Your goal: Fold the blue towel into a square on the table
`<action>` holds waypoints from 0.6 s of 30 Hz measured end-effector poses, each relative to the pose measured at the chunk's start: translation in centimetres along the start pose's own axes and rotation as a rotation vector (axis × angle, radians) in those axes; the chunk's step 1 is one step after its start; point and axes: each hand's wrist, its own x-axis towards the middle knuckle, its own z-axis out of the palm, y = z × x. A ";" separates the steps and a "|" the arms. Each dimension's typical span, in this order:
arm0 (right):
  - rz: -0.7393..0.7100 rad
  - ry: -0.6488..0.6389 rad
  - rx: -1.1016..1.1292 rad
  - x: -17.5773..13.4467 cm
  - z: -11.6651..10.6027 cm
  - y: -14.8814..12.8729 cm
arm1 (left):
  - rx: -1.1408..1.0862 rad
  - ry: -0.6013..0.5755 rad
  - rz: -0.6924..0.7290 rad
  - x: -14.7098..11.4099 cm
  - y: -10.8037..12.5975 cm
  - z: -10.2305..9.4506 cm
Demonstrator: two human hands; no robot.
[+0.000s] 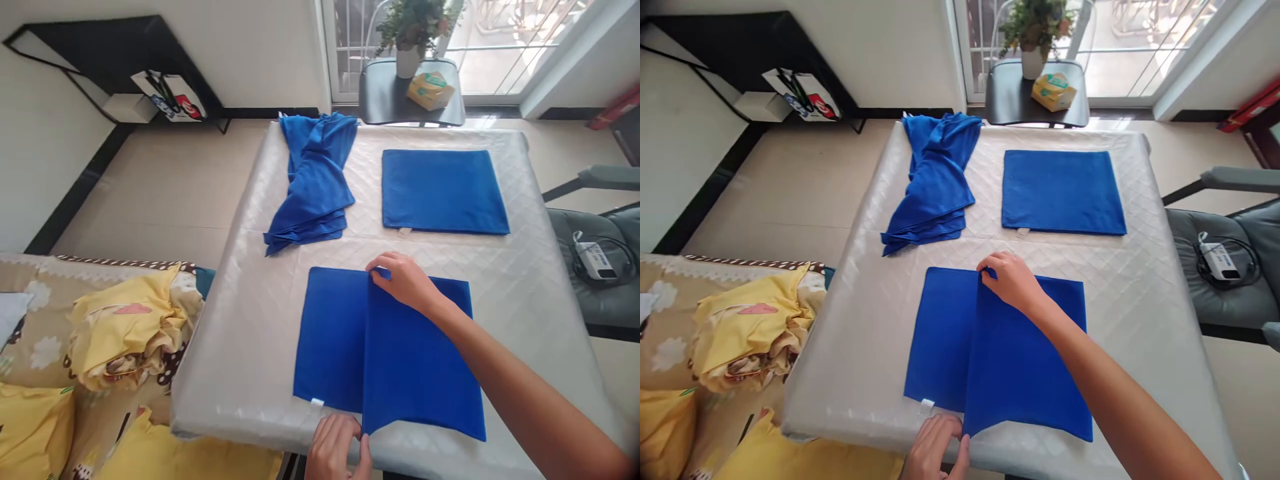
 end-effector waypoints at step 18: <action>-0.080 -0.218 -0.351 9.2 11.6 -5.9 | 0.175 0.100 -0.293 -1.1 -10.3 -3.8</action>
